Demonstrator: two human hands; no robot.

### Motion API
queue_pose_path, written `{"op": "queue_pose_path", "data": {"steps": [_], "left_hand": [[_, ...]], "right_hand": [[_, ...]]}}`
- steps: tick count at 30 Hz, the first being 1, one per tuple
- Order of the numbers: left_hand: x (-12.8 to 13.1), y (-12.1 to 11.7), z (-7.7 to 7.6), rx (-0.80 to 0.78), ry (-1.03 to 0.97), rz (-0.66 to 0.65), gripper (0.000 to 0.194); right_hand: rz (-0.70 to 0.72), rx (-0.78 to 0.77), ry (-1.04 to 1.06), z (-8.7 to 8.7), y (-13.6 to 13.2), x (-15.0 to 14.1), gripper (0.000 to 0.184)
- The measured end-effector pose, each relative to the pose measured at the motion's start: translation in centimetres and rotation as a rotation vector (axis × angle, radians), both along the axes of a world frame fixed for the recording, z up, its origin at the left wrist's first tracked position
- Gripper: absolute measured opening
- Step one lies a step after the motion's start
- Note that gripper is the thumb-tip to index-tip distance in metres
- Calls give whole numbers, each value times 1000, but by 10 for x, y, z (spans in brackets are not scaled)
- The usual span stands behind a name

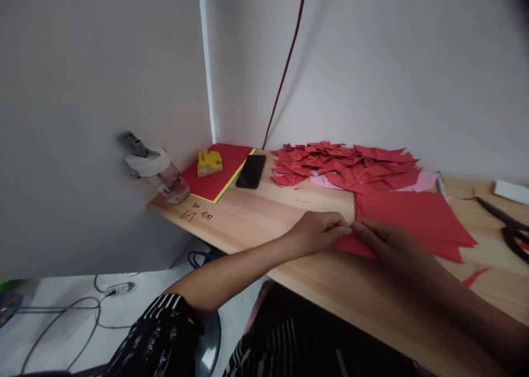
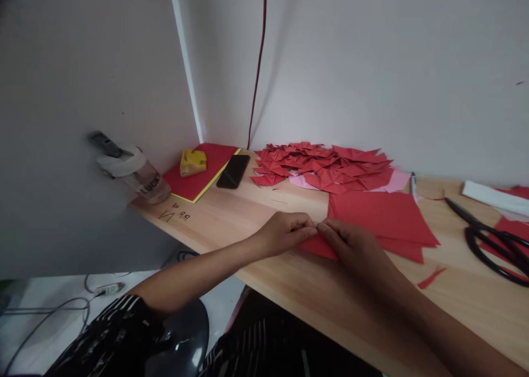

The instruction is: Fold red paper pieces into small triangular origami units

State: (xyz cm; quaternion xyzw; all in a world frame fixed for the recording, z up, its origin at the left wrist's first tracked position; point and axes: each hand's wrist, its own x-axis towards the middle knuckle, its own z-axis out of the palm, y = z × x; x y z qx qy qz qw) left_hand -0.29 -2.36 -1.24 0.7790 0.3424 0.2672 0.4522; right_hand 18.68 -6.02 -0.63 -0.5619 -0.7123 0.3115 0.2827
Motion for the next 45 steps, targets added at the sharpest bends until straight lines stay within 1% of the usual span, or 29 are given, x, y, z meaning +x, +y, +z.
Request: {"op": "queue_pose_path", "data": {"steps": [3,6,8,10,12,13,14,15,17,19,21,23,24,26,28,31,34,36,39,41,45], "left_hand": [[-2,0,6,-32,36,-40,17],[-5,10,12,-35,116,-87,23],[-7,20,14,-65,129,-136,26],[-10,32,14,-133,95,-231,27],[-12,41,12,-237,47,-332,23],[-14,44,11,-290,27,-364,21],[-15,47,9,-330,12,-369,20],[-17,49,7,-351,0,-345,21],[-20,53,4,-344,-36,-258,25],[-24,58,3,-290,-81,-165,28],[-29,64,5,-199,-94,-82,32],[-34,70,10,-92,-42,3,40],[-36,73,12,-69,-6,41,41],[-40,77,16,-43,58,71,41],[-41,79,18,-22,87,69,42],[-41,79,16,-23,89,26,42],[-40,79,15,-126,55,-39,34],[-41,80,14,-171,48,-37,31],[-41,80,14,-130,100,-1,36],[-42,80,14,-102,118,4,39],[-43,81,15,-142,133,-28,42]], "right_hand": [[-41,-65,-49,-2,1,1,37],[-96,-53,-87,-7,3,1,36],[-135,-66,-112,-10,5,0,38],[-162,-77,-126,-10,6,-2,40],[-175,-68,-125,-9,9,-3,42],[-178,-59,-123,-8,10,-4,43],[-178,-52,-128,-6,13,-4,45],[-180,-45,-140,-4,16,-4,48],[-183,-28,-174,0,25,-5,51],[-187,-4,-200,3,39,-7,50],[-172,27,-194,5,53,-12,45],[-142,44,-171,5,66,-20,41],[-138,47,-167,4,71,-24,41],[-142,34,-153,3,76,-29,41],[-140,13,-124,1,77,-32,40],[-130,-16,-84,-2,75,-30,41],[-151,-21,-31,-5,74,-26,44],[-162,-8,9,-7,75,-25,46],[-166,-5,63,-9,75,-24,47],[-167,-42,100,-8,75,-24,46],[-172,-121,149,-6,73,-25,44]]}}
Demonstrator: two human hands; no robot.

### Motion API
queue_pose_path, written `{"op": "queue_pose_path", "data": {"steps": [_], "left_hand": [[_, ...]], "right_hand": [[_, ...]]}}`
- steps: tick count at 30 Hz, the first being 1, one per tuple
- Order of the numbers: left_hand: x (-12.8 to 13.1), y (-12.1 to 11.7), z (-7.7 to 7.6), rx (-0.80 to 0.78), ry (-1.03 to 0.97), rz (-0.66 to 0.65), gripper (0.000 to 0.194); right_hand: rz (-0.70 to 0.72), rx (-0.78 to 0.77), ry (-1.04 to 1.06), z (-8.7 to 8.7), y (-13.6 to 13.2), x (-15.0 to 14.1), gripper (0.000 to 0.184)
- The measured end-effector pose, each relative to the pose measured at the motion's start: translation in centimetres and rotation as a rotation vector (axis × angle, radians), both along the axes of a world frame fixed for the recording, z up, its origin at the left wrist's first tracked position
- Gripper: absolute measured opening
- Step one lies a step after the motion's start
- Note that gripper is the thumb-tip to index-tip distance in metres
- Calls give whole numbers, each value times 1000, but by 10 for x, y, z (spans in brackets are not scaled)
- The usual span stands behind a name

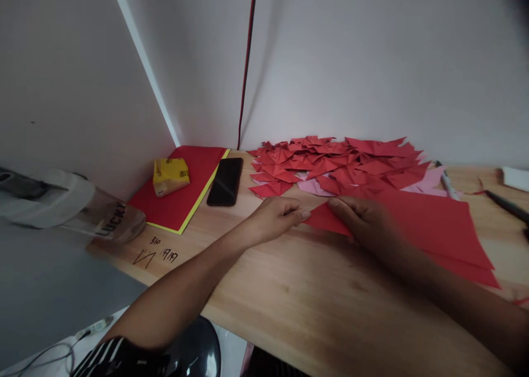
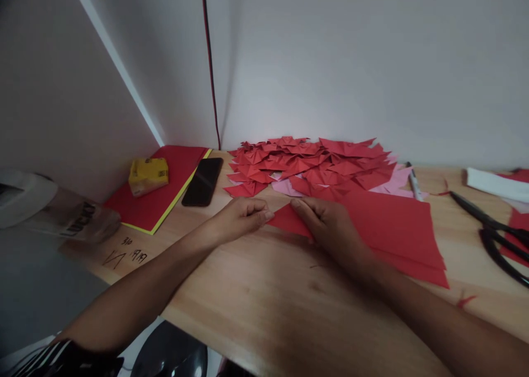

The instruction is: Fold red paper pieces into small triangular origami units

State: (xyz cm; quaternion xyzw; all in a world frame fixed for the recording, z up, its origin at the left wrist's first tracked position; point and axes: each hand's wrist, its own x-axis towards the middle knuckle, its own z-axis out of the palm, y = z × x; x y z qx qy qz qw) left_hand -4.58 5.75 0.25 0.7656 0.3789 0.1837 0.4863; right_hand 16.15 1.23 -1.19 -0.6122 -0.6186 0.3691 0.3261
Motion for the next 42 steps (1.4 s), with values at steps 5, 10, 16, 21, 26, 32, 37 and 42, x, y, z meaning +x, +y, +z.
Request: {"op": "queue_pose_path", "data": {"steps": [5,10,16,21,26,32,37,42], "left_hand": [[-1,2,2,-138,-132,-58,36],[-3,5,2,-271,-259,-4,32],[-4,8,-2,-444,-339,-5,29],[-4,7,-1,-579,-407,7,28],[-2,7,-4,-635,-455,-30,29],[-1,4,-3,-655,-412,-91,29],[1,1,-4,-494,-279,-218,33],[4,4,-5,-156,-314,10,19]], "right_hand": [[-27,23,98,5,-2,0,51],[28,72,170,6,-2,2,46],[70,194,166,8,-1,1,37],[65,260,175,10,-2,3,31],[95,275,185,12,-5,2,32],[194,256,248,16,-6,0,31],[234,161,243,14,-4,1,24],[233,97,27,8,-1,2,33]]}}
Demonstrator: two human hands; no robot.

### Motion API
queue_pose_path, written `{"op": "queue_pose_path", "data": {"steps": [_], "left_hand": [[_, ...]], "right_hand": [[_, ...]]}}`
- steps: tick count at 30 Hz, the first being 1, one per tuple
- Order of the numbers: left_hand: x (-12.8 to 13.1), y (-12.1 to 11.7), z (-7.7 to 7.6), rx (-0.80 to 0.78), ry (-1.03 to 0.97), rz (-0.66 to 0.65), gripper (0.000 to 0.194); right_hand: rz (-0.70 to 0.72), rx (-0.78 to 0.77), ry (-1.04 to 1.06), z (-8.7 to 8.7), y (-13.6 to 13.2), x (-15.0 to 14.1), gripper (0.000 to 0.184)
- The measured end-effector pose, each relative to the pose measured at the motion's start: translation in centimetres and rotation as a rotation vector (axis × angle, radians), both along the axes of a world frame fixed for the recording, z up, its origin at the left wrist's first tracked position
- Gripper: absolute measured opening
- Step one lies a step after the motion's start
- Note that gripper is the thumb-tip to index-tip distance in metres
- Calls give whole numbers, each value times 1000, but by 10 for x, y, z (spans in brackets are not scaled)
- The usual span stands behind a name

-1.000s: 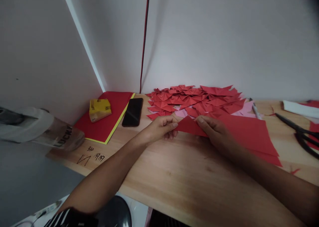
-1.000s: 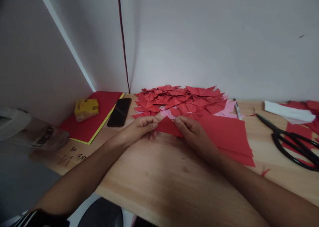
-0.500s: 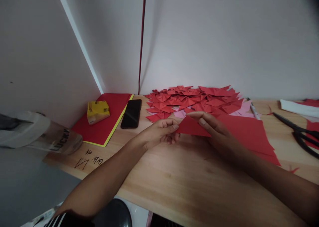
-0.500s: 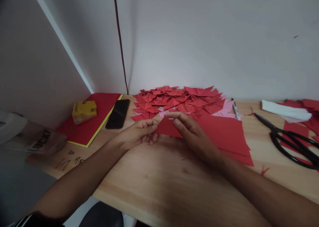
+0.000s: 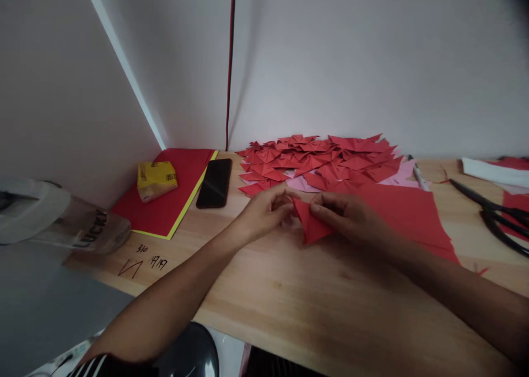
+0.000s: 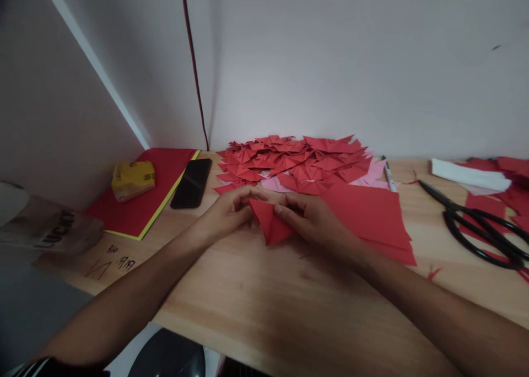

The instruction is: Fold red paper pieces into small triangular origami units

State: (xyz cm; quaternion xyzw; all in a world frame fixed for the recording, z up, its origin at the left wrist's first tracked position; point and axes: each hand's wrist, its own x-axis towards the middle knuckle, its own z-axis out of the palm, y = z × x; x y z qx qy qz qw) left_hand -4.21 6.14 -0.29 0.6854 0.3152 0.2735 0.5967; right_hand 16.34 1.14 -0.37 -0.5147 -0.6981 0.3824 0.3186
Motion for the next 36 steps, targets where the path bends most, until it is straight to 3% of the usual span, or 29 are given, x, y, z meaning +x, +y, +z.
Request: {"op": "queue_pose_path", "data": {"steps": [3,7,11,14,17,21,27,32,36], "left_hand": [[-1,1,6,145,-10,64,38],[-7,-1,15,527,66,-98,52],[-11,-2,13,817,255,-266,40],[-11,-2,8,928,349,-243,21],[-8,0,4,1041,382,-199,16],[-7,7,-5,1067,400,-158,16],[-12,15,-8,1041,421,-205,17],[-11,13,-3,1043,476,-224,17],[-11,11,0,1007,487,-208,18]], "right_hand": [[26,36,-165,-2,0,-2,33],[23,83,-298,-2,-2,-5,29],[19,102,-320,-2,-2,-4,24],[3,85,-303,0,-1,-2,20],[-19,107,-310,4,0,-2,17],[22,355,-398,3,2,1,21],[132,653,-640,1,0,7,27],[170,695,-688,10,-13,-1,18],[219,715,-740,8,-22,-8,21]]}}
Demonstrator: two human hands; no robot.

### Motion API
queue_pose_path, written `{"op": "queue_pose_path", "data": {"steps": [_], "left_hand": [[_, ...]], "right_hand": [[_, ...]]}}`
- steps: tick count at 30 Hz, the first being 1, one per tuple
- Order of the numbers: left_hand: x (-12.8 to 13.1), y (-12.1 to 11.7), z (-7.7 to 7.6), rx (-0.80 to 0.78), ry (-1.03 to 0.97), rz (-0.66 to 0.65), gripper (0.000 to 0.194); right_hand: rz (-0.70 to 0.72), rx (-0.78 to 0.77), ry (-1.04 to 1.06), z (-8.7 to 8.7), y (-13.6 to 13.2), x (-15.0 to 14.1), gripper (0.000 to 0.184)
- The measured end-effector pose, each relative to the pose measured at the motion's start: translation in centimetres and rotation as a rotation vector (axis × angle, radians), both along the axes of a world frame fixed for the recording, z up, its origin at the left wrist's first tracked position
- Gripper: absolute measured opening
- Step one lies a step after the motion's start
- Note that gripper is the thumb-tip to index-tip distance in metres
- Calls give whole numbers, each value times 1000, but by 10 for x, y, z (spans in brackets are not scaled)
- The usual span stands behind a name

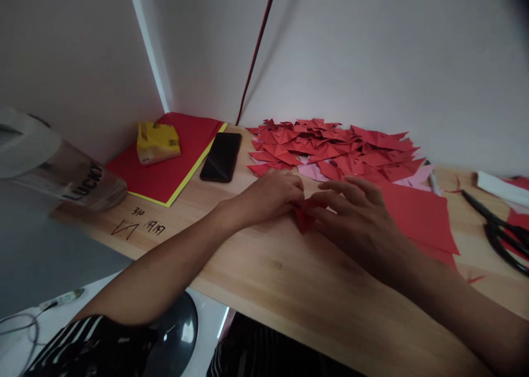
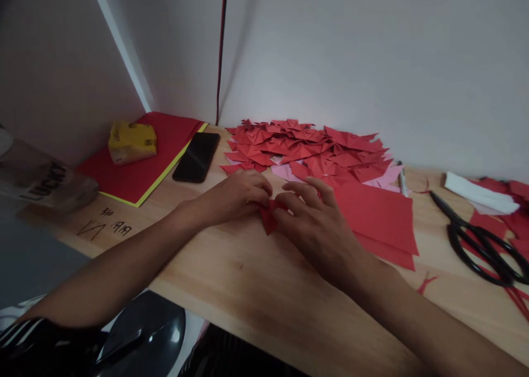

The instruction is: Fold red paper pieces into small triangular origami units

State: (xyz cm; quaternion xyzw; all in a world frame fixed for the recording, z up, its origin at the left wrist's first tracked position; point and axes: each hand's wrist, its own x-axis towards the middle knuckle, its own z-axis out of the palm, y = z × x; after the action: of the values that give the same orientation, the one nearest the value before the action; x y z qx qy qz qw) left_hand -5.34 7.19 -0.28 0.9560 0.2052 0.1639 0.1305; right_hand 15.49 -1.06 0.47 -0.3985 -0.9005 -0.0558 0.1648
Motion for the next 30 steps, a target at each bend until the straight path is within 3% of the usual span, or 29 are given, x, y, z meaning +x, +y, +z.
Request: {"op": "queue_pose_path", "data": {"steps": [6,13,22,25,30], "left_hand": [[-2,-8,7,110,88,-5,15],[-2,-22,20,191,119,2,18],[0,-29,23,53,204,-90,20],[2,-30,20,22,190,-70,22],[8,-30,10,-110,130,48,27]], "right_hand": [[73,-67,45,-6,1,3,27],[31,-177,160,-10,1,12,33],[-70,-236,292,-30,-4,22,19],[-131,-205,337,-30,-5,17,13],[-174,-293,382,-24,-2,12,16]]}}
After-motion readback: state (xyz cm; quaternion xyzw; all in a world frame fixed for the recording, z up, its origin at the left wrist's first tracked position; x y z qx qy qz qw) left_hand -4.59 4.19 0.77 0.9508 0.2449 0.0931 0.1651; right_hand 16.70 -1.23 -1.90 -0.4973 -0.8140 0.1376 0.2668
